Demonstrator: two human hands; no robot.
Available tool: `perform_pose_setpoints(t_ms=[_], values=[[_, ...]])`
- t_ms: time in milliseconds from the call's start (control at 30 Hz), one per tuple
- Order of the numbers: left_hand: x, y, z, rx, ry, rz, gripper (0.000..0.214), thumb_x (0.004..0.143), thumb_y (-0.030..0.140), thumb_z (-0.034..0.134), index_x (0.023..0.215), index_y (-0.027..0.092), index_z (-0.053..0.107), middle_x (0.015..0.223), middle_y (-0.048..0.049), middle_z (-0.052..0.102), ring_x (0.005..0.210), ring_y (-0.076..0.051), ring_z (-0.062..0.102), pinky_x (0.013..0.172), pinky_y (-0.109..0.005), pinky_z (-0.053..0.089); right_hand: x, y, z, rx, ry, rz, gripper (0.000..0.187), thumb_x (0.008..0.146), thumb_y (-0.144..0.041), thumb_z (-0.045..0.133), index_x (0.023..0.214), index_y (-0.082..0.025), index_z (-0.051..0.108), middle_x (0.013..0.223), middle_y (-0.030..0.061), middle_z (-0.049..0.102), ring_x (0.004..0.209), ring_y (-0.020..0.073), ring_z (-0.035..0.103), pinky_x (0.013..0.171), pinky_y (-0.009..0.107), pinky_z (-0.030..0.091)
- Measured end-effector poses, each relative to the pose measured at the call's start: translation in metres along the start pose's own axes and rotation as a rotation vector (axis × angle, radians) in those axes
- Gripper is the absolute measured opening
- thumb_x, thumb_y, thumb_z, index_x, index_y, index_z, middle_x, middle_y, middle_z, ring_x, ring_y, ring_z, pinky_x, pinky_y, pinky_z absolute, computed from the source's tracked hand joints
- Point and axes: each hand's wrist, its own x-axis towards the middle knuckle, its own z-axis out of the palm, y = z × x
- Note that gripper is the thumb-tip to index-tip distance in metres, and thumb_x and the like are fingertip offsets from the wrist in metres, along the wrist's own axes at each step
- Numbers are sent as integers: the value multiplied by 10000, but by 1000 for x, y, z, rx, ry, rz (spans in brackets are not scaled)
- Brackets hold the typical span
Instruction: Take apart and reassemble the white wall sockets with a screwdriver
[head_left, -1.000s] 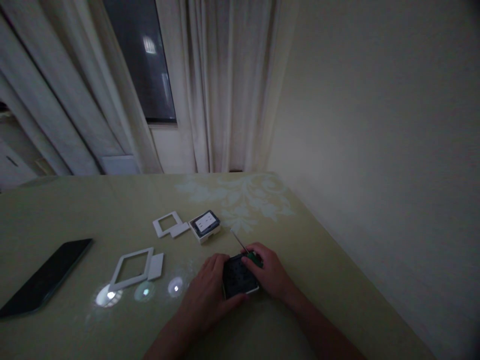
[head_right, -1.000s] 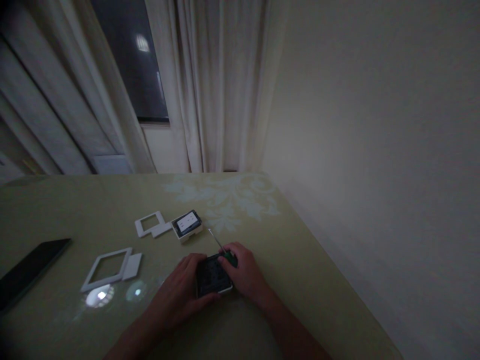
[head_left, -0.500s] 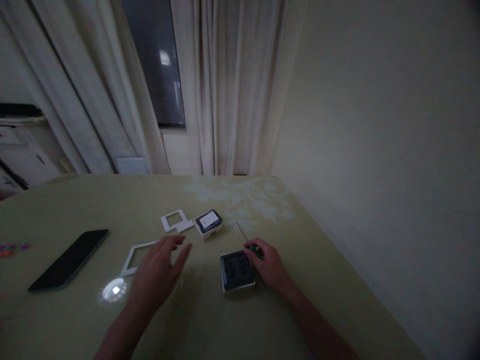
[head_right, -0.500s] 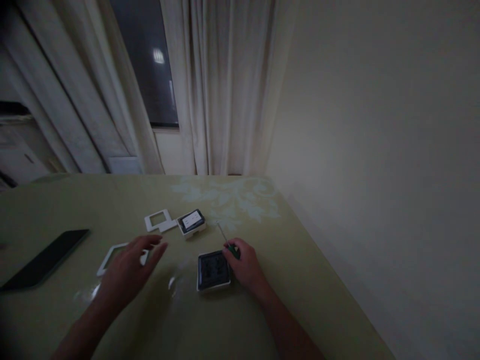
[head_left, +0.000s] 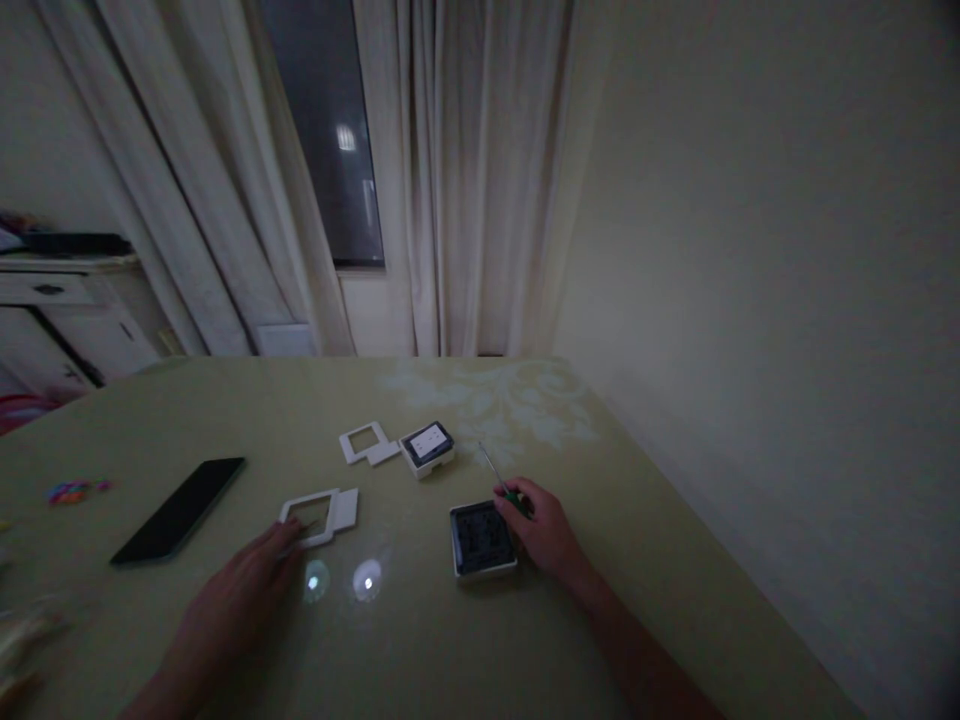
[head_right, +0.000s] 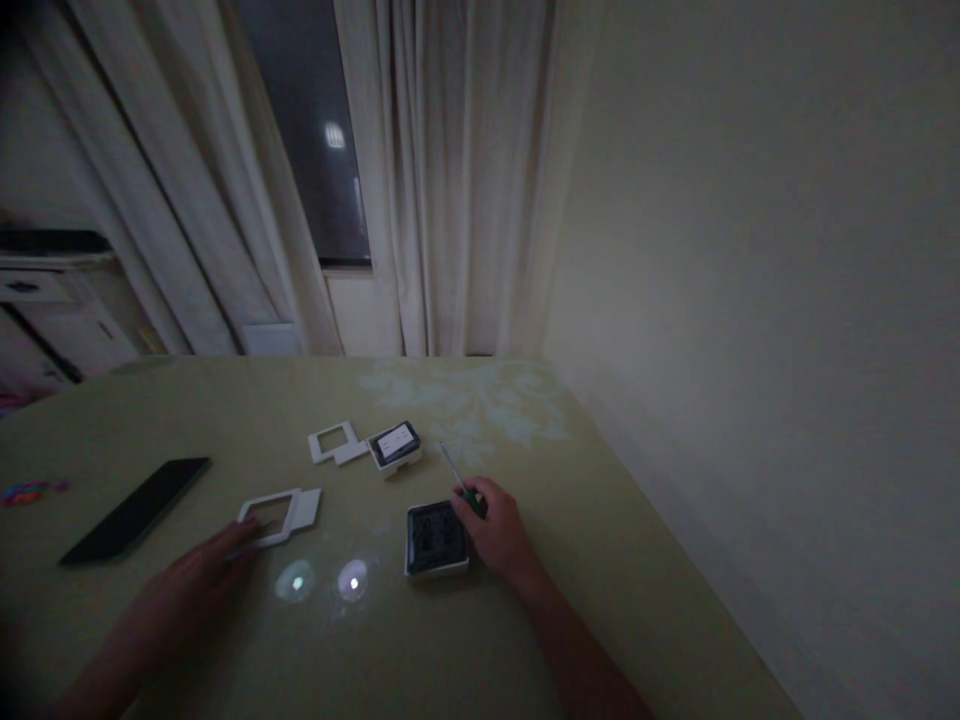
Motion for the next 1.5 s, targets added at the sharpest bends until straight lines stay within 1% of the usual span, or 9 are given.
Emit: perform_pose_setpoints(t_ms=[133, 333, 633, 800, 867, 1000, 1133, 1267, 1500], values=[[-2, 8, -14, 43, -86, 20, 602, 1041, 443, 301, 1385, 191, 726, 1463, -138, 730, 1323, -348, 708, 1099, -487, 567, 0, -1, 0, 10, 16, -1, 340, 921, -468, 661, 1057, -185, 791, 1058, 107, 818, 899, 273, 743, 825, 379, 552], [24, 47, -42, 135, -95, 23, 479, 1043, 340, 373, 1182, 211, 813, 1277, -149, 786, 1195, -358, 729, 962, -447, 569, 1, 2, 1, 23, 45, -1, 346, 913, -460, 671, 1074, -183, 801, 1094, 130, 825, 977, 298, 766, 913, 422, 580], [29, 71, -45, 175, -97, 10, 310, 993, 154, 422, 978, 145, 731, 1107, -208, 754, 1112, -400, 712, 847, -449, 546, 6, 8, -6, 24, 108, 36, 548, 923, -471, 622, 1328, -121, 736, 1076, 142, 808, 969, 305, 757, 872, 431, 604], [33, 116, -44, -77, 32, -10, 373, 1058, 278, 368, 1196, 160, 694, 1100, -175, 789, 1062, -357, 739, 883, -442, 565, 4, 1, -5, 46, 85, 16, 559, 908, -420, 658, 1399, -155, 681, 1113, 114, 795, 938, 265, 743, 893, 411, 587], [38, 146, -37, -332, 42, 137, 399, 1060, 349, 401, 1319, 196, 663, 1119, -129, 799, 1030, -301, 756, 902, -402, 576, 3, -1, -4, 54, 54, 3, 539, 885, -399, 696, 1377, -178, 695, 1118, 102, 803, 940, 257, 746, 900, 402, 584], [45, 193, -23, -617, -86, 387, 311, 991, 393, 528, 1104, 242, 775, 1031, -81, 825, 936, -259, 771, 842, -353, 590, 2, 2, -3, 51, 27, 6, 466, 903, -381, 693, 1316, -170, 731, 1110, 112, 821, 986, 268, 761, 953, 419, 582], [50, 190, -17, -699, -228, 448, 314, 959, 421, 604, 1137, 250, 796, 831, -27, 808, 747, -219, 743, 700, -301, 575, 4, 8, -7, 35, 35, 49, 409, 919, -377, 680, 1238, -135, 770, 1128, 144, 827, 1025, 300, 771, 988, 456, 580], [49, 171, -10, -758, -359, 411, 291, 967, 431, 616, 1069, 245, 815, 1007, -67, 845, 900, -250, 786, 783, -329, 605, 4, 11, -7, 27, 40, 84, 340, 919, -373, 695, 1165, -158, 791, 1086, 124, 829, 1012, 302, 767, 956, 447, 589], [38, 181, 0, -802, -352, 440, 258, 1004, 355, 593, 1114, 270, 810, 1042, -66, 818, 932, -238, 763, 795, -311, 588, 2, 10, -3, 64, -25, 116, 218, 912, -369, 712, 1033, -196, 764, 1056, 87, 816, 989, 265, 759, 897, 383, 585]])
